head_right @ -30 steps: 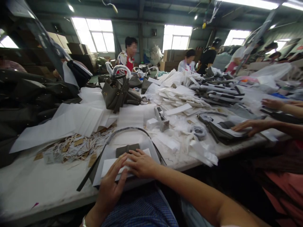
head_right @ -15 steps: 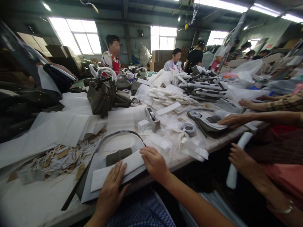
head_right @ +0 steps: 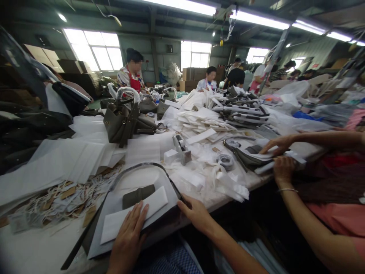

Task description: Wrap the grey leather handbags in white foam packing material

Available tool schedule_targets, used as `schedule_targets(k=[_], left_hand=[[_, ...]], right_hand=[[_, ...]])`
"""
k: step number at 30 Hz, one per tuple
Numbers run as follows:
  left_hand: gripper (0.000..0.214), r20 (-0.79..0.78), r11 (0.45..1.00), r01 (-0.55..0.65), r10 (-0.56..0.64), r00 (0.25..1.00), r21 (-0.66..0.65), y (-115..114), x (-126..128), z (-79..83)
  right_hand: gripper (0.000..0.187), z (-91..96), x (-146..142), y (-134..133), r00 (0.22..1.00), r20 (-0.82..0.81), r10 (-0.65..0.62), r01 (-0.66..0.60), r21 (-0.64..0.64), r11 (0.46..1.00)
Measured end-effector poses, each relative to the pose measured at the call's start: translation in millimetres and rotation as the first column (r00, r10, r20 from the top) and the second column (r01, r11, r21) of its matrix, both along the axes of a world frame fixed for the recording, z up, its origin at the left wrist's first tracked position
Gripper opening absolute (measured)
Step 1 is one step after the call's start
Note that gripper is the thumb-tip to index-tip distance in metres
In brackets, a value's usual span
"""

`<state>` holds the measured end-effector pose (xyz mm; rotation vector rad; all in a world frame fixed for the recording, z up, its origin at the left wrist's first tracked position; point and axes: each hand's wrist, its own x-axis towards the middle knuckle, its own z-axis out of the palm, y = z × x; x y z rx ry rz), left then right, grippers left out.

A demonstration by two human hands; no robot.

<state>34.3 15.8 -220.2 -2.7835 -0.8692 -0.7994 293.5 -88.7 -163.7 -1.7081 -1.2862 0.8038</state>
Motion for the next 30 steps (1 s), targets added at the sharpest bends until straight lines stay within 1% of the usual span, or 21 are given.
schedule_targets(k=[2,4,5,7,9,10,12,13,15,16,18,20,22,25,27,30], left_hand=[[0.070,0.006,1.000,0.006,-0.006,1.000,0.009,1.2,1.0,-3.0],[0.070,0.021,1.000,0.017,-0.016,1.000,-0.010,0.6,1.4,-3.1],[0.070,0.029,0.999,0.023,-0.022,0.999,-0.032,-0.3,1.4,-1.9],[0.070,0.041,0.995,0.043,-0.039,0.998,-0.094,-2.3,1.5,2.7],[0.070,0.043,0.984,0.064,-0.057,0.997,-0.164,-3.7,2.3,8.2],[0.070,0.043,0.978,0.075,-0.068,0.997,-0.193,-4.0,2.9,10.5],[0.070,0.043,0.967,0.095,-0.087,0.995,-0.236,-4.3,3.6,13.4],[0.070,0.044,0.962,0.099,-0.091,0.995,-0.253,-4.4,3.5,14.2],[0.069,0.054,0.956,0.102,-0.091,0.994,-0.276,-4.7,3.0,14.8],[0.069,0.057,0.953,0.101,-0.088,0.994,-0.286,-5.0,2.7,15.1],[0.069,0.059,0.950,0.100,-0.086,0.995,-0.296,-5.9,2.7,16.0],[0.068,0.053,0.950,0.092,-0.080,0.995,-0.299,-7.3,3.4,17.9],[0.068,0.048,0.951,0.086,-0.075,0.996,-0.297,-8.8,4.4,20.0],[0.068,0.048,0.955,0.087,-0.077,0.996,-0.284,-10.5,5.3,21.8],[0.068,0.046,0.959,0.086,-0.077,0.996,-0.271,-10.9,5.2,22.0],[0.067,0.043,0.961,0.084,-0.076,0.996,-0.262,-11.0,4.5,22.1]], right_hand=[[0.043,11.7,8.7,2.8,0.990,0.124,0.065,-0.061,-0.038,0.997],[0.034,18.2,18.3,0.5,0.970,0.231,0.073,-0.062,-0.054,0.997],[0.031,18.9,24.5,-3.7,0.966,0.254,0.055,-0.044,-0.048,0.998],[0.029,14.8,41.7,-20.5,0.969,0.245,-0.029,0.035,-0.019,0.999],[0.031,3.8,63.9,-51.7,0.961,0.220,-0.164,0.173,-0.020,0.985],[0.031,-3.5,74.9,-72.3,0.941,0.234,-0.245,0.262,-0.047,0.964],[0.032,-20.1,92.1,-119.2,0.872,0.317,-0.372,0.431,-0.141,0.891],[0.032,-29.1,96.8,-142.7,0.837,0.369,-0.404,0.494,-0.192,0.848],[0.031,-48.9,97.2,-182.9,0.788,0.449,-0.421,0.571,-0.276,0.773],[0.029,-60.0,93.0,-197.9,0.779,0.471,-0.415,0.586,-0.311,0.748],[0.025,-83.9,78.3,-216.3,0.778,0.497,-0.385,0.595,-0.381,0.708],[0.027,-107.9,59.5,-221.7,0.779,0.527,-0.340,0.596,-0.452,0.664],[0.030,-128.5,43.0,-219.0,0.777,0.557,-0.293,0.599,-0.511,0.617],[0.024,-149.4,30.6,-208.1,0.775,0.582,-0.247,0.604,-0.568,0.558],[0.021,-157.3,30.0,-197.7,0.779,0.579,-0.243,0.603,-0.584,0.544],[0.025,-164.2,33.3,-176.6,0.786,0.553,-0.278,0.600,-0.569,0.563]])
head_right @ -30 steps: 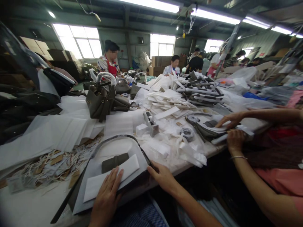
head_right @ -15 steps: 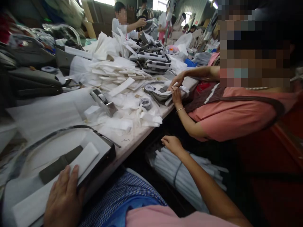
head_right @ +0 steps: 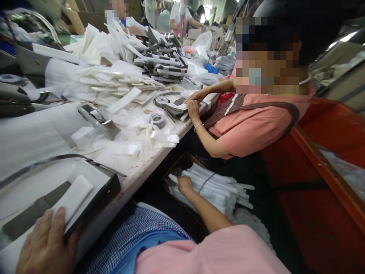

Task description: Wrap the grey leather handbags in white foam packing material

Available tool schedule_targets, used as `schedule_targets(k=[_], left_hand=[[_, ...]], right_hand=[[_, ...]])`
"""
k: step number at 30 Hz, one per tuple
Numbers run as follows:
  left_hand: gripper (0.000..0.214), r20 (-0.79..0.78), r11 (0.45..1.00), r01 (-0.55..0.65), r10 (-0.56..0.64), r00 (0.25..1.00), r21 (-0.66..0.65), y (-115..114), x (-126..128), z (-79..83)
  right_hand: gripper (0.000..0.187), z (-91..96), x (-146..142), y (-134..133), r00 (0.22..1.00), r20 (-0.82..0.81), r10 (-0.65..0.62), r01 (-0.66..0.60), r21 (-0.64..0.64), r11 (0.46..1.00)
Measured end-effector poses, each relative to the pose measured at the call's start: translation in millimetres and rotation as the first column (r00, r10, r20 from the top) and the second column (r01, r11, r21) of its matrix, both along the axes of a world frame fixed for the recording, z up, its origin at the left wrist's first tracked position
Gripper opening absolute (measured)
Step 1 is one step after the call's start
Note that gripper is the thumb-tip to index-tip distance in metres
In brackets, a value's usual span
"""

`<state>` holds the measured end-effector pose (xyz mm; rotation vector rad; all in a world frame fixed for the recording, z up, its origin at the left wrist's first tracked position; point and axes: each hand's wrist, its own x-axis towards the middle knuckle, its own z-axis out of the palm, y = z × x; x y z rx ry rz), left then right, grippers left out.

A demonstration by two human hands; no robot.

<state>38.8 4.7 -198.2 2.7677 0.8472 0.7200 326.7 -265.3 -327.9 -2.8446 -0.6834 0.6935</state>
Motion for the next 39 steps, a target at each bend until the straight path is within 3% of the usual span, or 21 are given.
schedule_targets(k=[4,7,12,16,17,19,21,22,23,24,26,27,28,29,31,33,34,36,39], left_hand=[[0.067,0.000,1.000,0.004,-0.004,1.000,0.003,0.3,-0.1,1.3],[0.067,0.000,1.000,0.008,-0.008,1.000,0.006,-0.2,1.3,2.8],[0.069,-0.009,1.000,0.014,-0.014,1.000,0.018,-1.2,3.4,4.8],[0.071,-0.014,1.000,0.012,-0.012,1.000,0.026,0.1,2.9,3.9],[0.071,-0.014,1.000,0.010,-0.010,1.000,0.028,0.6,2.6,3.1],[0.072,-0.014,0.999,0.009,-0.009,1.000,0.039,1.7,2.0,0.8],[0.073,-0.014,0.998,0.006,-0.005,1.000,0.055,2.3,1.4,-1.5],[0.073,-0.018,0.998,0.001,0.000,1.000,0.063,2.3,1.0,-2.4],[0.073,-0.024,0.997,-0.006,0.007,1.000,0.073,2.2,0.5,-3.2],[0.074,-0.029,0.996,-0.011,0.013,0.999,0.086,2.0,-0.1,-3.6],[0.074,-0.048,0.994,-0.016,0.021,0.999,0.109,2.1,-1.6,-3.0],[0.074,-0.063,0.993,-0.014,0.022,0.998,0.119,2.5,-2.5,-1.8],[0.074,-0.083,0.992,-0.012,0.023,0.996,0.124,3.3,-3.3,0.0],[0.074,-0.110,0.992,-0.005,0.019,0.994,0.128,4.3,-4.1,2.6],[0.073,-0.181,0.992,0.015,0.008,0.983,0.127,7.2,-5.4,10.4],[0.070,-0.259,0.993,0.042,-0.011,0.966,0.114,11.5,-5.9,20.8],[0.069,-0.297,0.994,0.053,-0.021,0.955,0.099,14.1,-5.8,26.6],[0.066,-0.364,0.997,0.062,-0.039,0.931,0.053,20.1,-4.9,38.5],[0.065,-0.438,0.997,0.065,-0.073,0.896,-0.034,28.8,-2.6,55.0]], right_hand=[[0.019,-4.6,1.4,31.7,0.998,-0.053,0.018,-0.008,0.173,0.985],[0.021,-3.6,2.3,49.7,0.994,-0.093,0.056,-0.018,0.365,0.931],[0.024,14.6,7.5,66.3,0.989,-0.145,0.020,0.081,0.657,0.750],[0.031,49.1,5.1,60.2,0.982,-0.187,-0.011,0.160,0.805,0.572],[0.035,59.8,3.3,56.2,0.972,-0.233,-0.029,0.216,0.840,0.498],[0.042,81.6,-2.6,48.3,0.903,-0.423,-0.082,0.429,0.866,0.258],[0.049,101.1,-14.6,42.8,0.753,-0.653,-0.080,0.655,0.756,-0.004],[0.051,109.1,-24.1,41.1,0.679,-0.733,-0.052,0.730,0.680,-0.065],[0.052,115.4,-36.0,39.7,0.628,-0.778,-0.016,0.777,0.628,-0.046],[0.051,120.1,-49.9,38.2,0.591,-0.806,0.039,0.805,0.592,0.043],[0.046,125.1,-78.9,33.1,0.521,-0.830,0.198,0.754,0.556,0.349],[0.042,126.2,-91.2,29.7,0.477,-0.829,0.292,0.657,0.557,0.508],[0.040,127.0,-100.0,26.3,0.453,-0.814,0.365,0.543,0.576,0.612],[0.041,128.1,-104.8,23.5,0.458,-0.786,0.415,0.433,0.605,0.668],[0.047,133.4,-102.5,22.4,0.591,-0.662,0.462,0.247,0.693,0.677],[0.048,143.4,-90.7,29.1,0.761,-0.422,0.493,0.021,0.776,0.631],[0.046,149.5,-84.5,35.2,0.806,-0.278,0.523,-0.113,0.795,0.596],[0.042,161.8,-77.4,51.1,0.793,-0.014,0.609,-0.371,0.783,0.500],[0.036,173.8,-86.6,80.2,0.653,0.325,0.684,-0.648,0.708,0.281]])
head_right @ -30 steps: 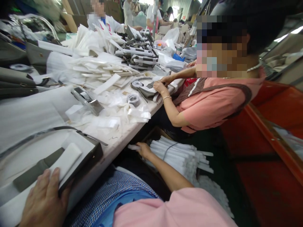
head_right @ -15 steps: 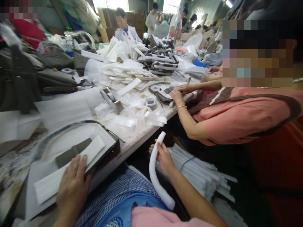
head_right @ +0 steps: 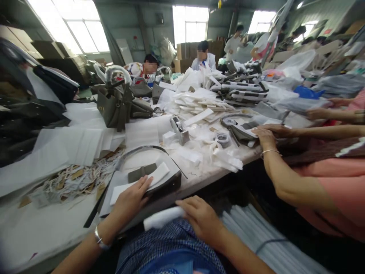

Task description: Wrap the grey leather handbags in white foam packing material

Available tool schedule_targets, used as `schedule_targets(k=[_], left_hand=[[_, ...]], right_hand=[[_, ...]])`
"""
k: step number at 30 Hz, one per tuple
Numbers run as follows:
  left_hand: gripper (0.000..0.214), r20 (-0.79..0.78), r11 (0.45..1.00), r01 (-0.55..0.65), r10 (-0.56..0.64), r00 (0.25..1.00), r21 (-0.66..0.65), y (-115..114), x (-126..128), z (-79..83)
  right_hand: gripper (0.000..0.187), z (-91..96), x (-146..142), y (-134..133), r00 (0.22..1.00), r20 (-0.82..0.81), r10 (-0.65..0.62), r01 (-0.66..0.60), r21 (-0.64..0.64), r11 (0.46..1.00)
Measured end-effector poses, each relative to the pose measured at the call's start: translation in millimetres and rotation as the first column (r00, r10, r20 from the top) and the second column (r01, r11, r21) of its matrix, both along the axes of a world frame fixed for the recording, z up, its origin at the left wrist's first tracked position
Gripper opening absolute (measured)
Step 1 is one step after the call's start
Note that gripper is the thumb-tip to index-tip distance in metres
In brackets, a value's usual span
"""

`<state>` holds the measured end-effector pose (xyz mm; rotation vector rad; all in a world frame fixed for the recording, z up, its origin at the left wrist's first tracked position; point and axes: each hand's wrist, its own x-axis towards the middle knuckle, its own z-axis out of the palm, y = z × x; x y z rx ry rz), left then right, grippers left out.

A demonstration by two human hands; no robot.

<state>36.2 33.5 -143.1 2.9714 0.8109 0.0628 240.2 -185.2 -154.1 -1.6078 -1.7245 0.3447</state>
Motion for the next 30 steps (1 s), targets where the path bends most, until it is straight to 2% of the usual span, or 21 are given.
schedule_targets(k=[3,6,8,11,13,17,19,24,30], left_hand=[[0.066,-0.073,0.997,-0.001,-0.005,0.997,-0.079,7.3,4.3,13.1],[0.063,-0.110,0.991,-0.003,-0.012,0.994,-0.132,12.4,8.9,24.4],[0.058,-0.113,0.990,0.013,-0.029,0.993,-0.144,13.9,10.3,30.8],[0.055,-0.121,0.988,0.028,-0.047,0.992,-0.150,15.0,10.7,35.3],[0.056,-0.133,0.987,0.027,-0.048,0.990,-0.156,16.1,10.9,34.4],[0.059,-0.141,0.988,0.024,-0.045,0.989,-0.151,18.9,10.6,28.5],[0.059,-0.133,0.990,0.021,-0.040,0.990,-0.141,20.5,10.0,24.8],[0.058,-0.097,0.991,0.005,-0.018,0.995,-0.133,21.5,6.5,14.9],[0.071,0.003,0.977,0.035,-0.036,0.999,-0.212,17.8,-4.7,15.6]], right_hand=[[0.024,1.1,-24.9,31.4,0.973,0.224,0.055,-0.113,0.253,0.961],[0.021,-3.4,-51.0,58.5,0.940,0.341,0.021,-0.188,0.467,0.864],[0.019,-7.9,-65.2,71.3,0.920,0.392,-0.014,-0.218,0.539,0.814],[0.017,-21.7,-77.2,87.6,0.888,0.457,-0.043,-0.251,0.563,0.788],[0.016,-37.8,-79.1,100.1,0.880,0.472,-0.041,-0.267,0.564,0.781],[0.018,-72.6,-76.9,124.9,0.901,0.434,-0.033,-0.229,0.539,0.811],[0.020,-82.7,-75.8,132.7,0.913,0.407,-0.023,-0.220,0.538,0.814],[0.029,-82.5,-73.1,134.7,0.957,0.272,0.102,-0.248,0.583,0.773],[0.023,-73.6,-81.2,128.8,0.978,0.045,0.203,-0.190,0.584,0.789]])
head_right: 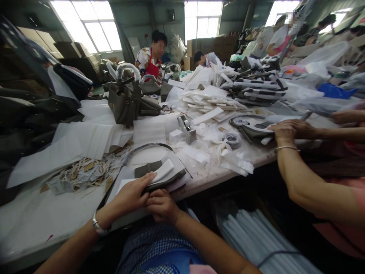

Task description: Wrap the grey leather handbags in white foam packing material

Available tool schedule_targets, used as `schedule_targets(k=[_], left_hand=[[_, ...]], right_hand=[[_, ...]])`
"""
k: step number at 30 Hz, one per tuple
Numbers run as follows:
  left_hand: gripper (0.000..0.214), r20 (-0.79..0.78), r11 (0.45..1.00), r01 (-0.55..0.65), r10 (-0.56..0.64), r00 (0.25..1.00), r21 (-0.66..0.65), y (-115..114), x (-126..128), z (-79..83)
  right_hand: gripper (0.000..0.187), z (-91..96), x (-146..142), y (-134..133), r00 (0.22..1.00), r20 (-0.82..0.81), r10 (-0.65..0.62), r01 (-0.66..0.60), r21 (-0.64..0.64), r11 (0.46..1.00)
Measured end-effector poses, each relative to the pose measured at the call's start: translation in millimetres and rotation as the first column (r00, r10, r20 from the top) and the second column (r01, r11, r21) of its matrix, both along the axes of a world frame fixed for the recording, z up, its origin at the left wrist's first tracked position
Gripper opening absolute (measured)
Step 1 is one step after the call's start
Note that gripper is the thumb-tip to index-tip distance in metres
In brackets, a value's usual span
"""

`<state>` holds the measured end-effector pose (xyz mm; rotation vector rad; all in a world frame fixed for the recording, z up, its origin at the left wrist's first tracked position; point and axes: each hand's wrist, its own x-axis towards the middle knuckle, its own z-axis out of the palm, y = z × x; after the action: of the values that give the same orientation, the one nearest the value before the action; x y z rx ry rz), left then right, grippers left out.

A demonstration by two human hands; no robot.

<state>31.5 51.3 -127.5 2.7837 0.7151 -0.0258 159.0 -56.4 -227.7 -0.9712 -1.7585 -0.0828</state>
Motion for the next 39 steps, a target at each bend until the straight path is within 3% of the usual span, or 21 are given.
schedule_targets(k=[6,11,17,19,22,24,27,30,34,36,39], left_hand=[[0.080,0.046,0.991,0.063,-0.058,0.997,-0.120,4.4,-11.9,7.6],[0.088,0.071,0.976,0.109,-0.097,0.993,-0.188,3.1,-17.8,6.3],[0.084,0.141,0.999,0.013,-0.006,0.990,-0.052,-8.2,-17.3,-16.0],[0.081,0.155,1.000,0.001,-0.001,0.988,0.000,-12.3,-17.0,-22.8],[0.076,0.173,0.997,0.009,-0.023,0.985,0.082,-17.2,-17.7,-28.8],[0.075,0.177,0.992,0.008,-0.030,0.984,0.123,-19.6,-18.2,-30.5],[0.077,0.161,0.987,-0.002,-0.024,0.987,0.158,-22.2,-18.1,-30.3],[0.078,0.125,0.984,0.005,-0.028,0.992,0.180,-24.1,-16.4,-28.5],[0.080,0.105,0.979,-0.015,-0.007,0.994,0.203,-27.8,-13.1,-29.1],[0.079,0.113,0.974,-0.046,0.021,0.993,0.221,-31.2,-11.5,-31.5],[0.078,0.126,0.963,-0.080,0.048,0.991,0.258,-36.6,-8.8,-37.2]], right_hand=[[0.023,1.1,-7.8,1.9,0.993,-0.034,0.114,-0.117,-0.117,0.986],[0.023,7.6,-0.2,4.1,0.970,-0.144,0.197,-0.210,-0.083,0.974],[0.023,38.7,12.5,-7.4,0.937,-0.280,0.208,-0.242,-0.092,0.966],[0.025,50.5,28.2,-17.6,0.967,-0.173,0.185,-0.203,-0.093,0.975],[0.039,63.6,61.9,-31.2,0.985,0.169,0.038,-0.017,-0.125,0.992],[0.048,67.1,83.8,-34.5,0.920,0.388,-0.062,0.138,-0.171,0.975],[0.055,62.3,106.9,-30.7,0.821,0.554,-0.136,0.300,-0.218,0.929],[0.056,46.6,117.7,-24.4,0.800,0.583,-0.143,0.313,-0.202,0.928],[0.054,27.3,117.8,-22.6,0.862,0.471,-0.190,0.292,-0.155,0.944],[0.053,28.0,113.2,-24.1,0.878,0.424,-0.223,0.313,-0.156,0.937],[0.048,43.3,103.3,-25.0,0.864,0.445,-0.235,0.354,-0.205,0.913]])
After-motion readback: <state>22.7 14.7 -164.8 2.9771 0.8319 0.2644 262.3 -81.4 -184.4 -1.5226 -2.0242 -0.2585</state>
